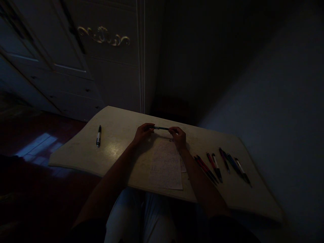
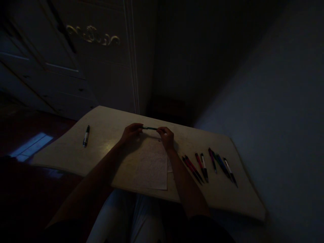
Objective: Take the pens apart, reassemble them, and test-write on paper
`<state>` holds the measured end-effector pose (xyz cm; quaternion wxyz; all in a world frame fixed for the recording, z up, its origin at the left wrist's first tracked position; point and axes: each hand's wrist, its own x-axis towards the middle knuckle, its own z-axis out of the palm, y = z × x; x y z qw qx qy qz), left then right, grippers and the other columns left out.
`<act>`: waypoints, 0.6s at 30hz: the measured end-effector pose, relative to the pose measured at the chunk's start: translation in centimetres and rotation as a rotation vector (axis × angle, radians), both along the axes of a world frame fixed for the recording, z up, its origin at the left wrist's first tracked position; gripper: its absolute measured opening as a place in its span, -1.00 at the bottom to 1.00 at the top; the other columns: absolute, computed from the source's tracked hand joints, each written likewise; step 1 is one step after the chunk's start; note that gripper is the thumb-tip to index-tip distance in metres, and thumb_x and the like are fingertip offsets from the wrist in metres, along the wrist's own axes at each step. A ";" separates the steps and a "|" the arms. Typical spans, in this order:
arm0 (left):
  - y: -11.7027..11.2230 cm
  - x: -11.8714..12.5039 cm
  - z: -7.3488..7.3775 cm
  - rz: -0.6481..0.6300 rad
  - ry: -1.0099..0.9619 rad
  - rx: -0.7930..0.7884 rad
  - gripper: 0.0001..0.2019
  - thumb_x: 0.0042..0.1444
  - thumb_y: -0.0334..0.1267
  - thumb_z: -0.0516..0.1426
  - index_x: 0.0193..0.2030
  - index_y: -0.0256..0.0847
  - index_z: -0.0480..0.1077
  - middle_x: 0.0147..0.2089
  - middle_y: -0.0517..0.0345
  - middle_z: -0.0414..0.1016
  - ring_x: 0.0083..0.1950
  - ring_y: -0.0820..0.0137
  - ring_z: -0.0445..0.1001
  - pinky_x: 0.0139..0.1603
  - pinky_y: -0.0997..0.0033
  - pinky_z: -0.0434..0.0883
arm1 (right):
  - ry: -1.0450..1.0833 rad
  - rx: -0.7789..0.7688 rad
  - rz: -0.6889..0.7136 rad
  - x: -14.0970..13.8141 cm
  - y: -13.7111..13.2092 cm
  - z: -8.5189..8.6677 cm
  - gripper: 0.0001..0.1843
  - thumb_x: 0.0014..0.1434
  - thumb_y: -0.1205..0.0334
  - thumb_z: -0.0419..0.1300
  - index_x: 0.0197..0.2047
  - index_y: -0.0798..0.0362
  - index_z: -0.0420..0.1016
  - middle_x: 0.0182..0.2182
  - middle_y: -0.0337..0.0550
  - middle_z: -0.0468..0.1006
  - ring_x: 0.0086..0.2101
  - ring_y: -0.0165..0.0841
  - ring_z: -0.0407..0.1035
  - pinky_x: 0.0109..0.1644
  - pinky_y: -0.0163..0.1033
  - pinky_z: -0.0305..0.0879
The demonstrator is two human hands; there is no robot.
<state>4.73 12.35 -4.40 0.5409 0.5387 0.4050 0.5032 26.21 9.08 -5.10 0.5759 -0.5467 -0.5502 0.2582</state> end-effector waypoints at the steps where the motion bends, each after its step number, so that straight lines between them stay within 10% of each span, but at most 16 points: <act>1: 0.0 0.0 0.0 -0.007 -0.024 -0.005 -0.49 -0.19 -0.07 0.40 -0.08 -0.24 0.51 -0.21 -0.01 0.59 -0.31 0.33 0.52 -0.34 0.36 0.43 | 0.001 0.003 0.001 0.0 0.0 0.0 -0.66 0.03 -0.07 0.33 -0.31 0.04 0.58 -0.35 -0.13 0.63 -0.29 -0.25 0.47 -0.12 -0.16 0.35; 6: 0.1 0.4 -0.2 0.002 -0.105 -0.048 -0.47 -0.09 0.03 0.35 -0.01 -0.17 0.45 -0.09 -0.02 0.58 -0.25 0.32 0.55 -0.36 0.37 0.45 | -0.006 0.004 -0.004 -0.2 -0.2 0.2 -0.68 0.03 -0.07 0.33 -0.32 0.03 0.58 -0.35 -0.13 0.64 -0.28 -0.23 0.48 -0.11 -0.15 0.35; 12: 0.1 0.4 -0.2 0.055 0.021 -0.017 -0.52 -0.04 0.21 0.27 -0.34 -0.25 0.46 -0.51 0.16 0.41 -0.54 0.47 0.34 -0.54 0.47 0.28 | 0.001 -0.004 -0.016 -0.2 -0.3 0.4 -0.69 0.02 -0.07 0.33 -0.33 0.02 0.58 -0.36 -0.13 0.63 -0.29 -0.23 0.48 -0.13 -0.15 0.36; 18: 0.2 0.0 -0.4 0.000 -0.007 0.030 -0.53 -0.17 -0.03 0.39 -0.13 -0.19 0.50 -0.24 0.03 0.56 -0.22 0.27 0.53 -0.28 0.34 0.46 | 0.002 -0.009 -0.016 -0.1 -0.3 0.3 -0.68 0.03 -0.07 0.32 -0.32 0.02 0.59 -0.36 -0.13 0.63 -0.30 -0.24 0.47 -0.13 -0.15 0.36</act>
